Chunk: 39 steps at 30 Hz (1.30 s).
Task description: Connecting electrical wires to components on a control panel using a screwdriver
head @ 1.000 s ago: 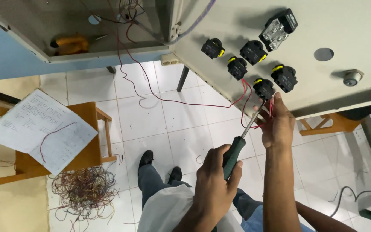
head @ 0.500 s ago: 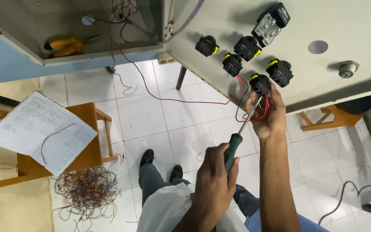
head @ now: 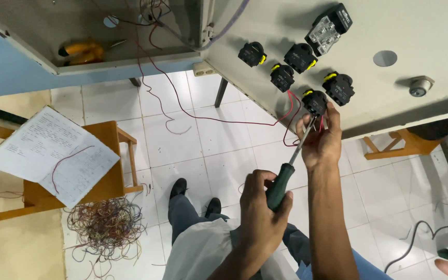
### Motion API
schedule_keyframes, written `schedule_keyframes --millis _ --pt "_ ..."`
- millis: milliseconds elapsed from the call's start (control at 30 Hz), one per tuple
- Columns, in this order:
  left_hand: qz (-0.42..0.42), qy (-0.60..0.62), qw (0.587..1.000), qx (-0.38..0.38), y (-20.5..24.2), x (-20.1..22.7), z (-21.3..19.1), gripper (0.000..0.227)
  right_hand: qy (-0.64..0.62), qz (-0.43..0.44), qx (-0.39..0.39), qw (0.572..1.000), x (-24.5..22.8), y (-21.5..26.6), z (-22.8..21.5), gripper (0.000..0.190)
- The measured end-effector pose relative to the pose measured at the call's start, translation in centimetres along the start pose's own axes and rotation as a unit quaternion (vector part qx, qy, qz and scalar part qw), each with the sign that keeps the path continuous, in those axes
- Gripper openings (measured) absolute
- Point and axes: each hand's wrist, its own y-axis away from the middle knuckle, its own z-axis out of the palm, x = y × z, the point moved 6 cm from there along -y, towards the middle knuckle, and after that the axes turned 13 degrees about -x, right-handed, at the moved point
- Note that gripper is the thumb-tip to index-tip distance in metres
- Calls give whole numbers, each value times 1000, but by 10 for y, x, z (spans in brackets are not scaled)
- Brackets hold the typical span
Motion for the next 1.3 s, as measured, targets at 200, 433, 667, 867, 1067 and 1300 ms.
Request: schedule_keyframes --millis 200,433,667,867,1067,1300 --pt "263 -448 841 152 23 65 -10 22 36 -7 26 999 1 14 5 24" --pt "13 -171 985 12 -4 23 -23 27 45 -7 16 999 4 21 5 20" --pt "122 -179 976 20 7 25 -20 23 56 -5 32 998 7 26 4 23" --pt "87 -347 934 10 11 14 -9 21 57 -9 35 998 11 32 5 24" --pt "-223 292 923 -115 5 16 -19 29 67 -13 -2 998 16 32 2 20" --pt "9 -97 995 -25 6 21 -49 29 53 -10 7 999 18 42 8 22"
